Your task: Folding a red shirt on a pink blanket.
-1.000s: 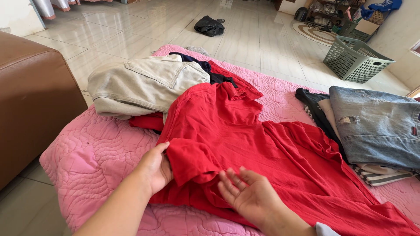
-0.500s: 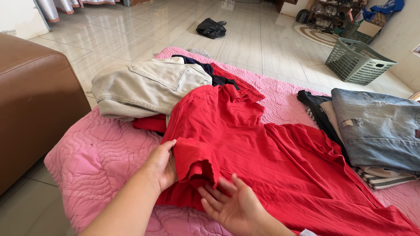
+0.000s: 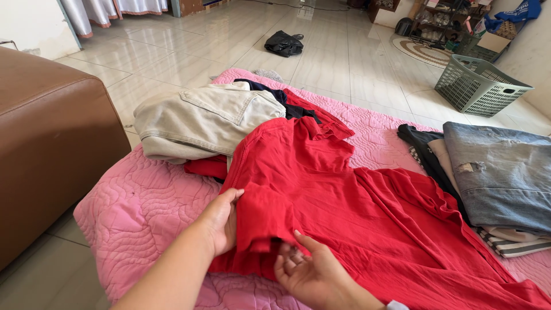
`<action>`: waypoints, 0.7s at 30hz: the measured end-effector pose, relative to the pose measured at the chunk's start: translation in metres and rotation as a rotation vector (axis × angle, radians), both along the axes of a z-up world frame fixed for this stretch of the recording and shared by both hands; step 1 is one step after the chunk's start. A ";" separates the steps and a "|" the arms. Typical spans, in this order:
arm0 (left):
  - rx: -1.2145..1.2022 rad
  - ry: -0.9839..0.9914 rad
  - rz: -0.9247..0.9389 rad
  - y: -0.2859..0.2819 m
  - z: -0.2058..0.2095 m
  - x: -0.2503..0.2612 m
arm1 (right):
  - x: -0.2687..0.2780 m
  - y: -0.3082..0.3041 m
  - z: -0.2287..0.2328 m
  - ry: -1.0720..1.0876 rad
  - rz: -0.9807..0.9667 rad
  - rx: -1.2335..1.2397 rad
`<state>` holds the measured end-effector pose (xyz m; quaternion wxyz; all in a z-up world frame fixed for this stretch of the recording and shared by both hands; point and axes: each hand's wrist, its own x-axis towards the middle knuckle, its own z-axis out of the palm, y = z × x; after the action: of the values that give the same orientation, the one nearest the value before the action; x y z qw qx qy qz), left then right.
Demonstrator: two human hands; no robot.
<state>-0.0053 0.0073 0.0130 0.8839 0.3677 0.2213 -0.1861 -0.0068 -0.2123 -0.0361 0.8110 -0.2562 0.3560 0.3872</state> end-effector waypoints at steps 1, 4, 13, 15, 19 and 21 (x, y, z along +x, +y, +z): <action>0.039 0.057 -0.057 -0.001 0.007 -0.002 | 0.004 -0.009 -0.008 -0.007 -0.111 0.005; 0.421 0.120 -0.111 -0.009 0.026 -0.005 | 0.002 -0.018 -0.002 -0.101 -0.136 -0.052; 0.416 -0.122 0.253 0.000 -0.020 0.022 | -0.022 -0.008 0.045 -0.395 -0.086 -0.237; 0.498 -0.148 0.235 0.002 -0.041 0.023 | -0.024 -0.007 0.042 -0.400 -0.018 -0.265; 0.850 -0.279 0.160 0.001 -0.075 0.028 | -0.023 -0.007 0.036 -0.415 0.094 -0.342; 1.057 -0.262 0.107 -0.007 -0.070 0.025 | -0.017 -0.014 0.027 -0.403 0.077 -0.364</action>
<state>0.0201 -0.0001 -0.0574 0.6071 0.7701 0.1911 0.0430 -0.0242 -0.2262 -0.0094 0.7906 -0.4830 0.2414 0.2888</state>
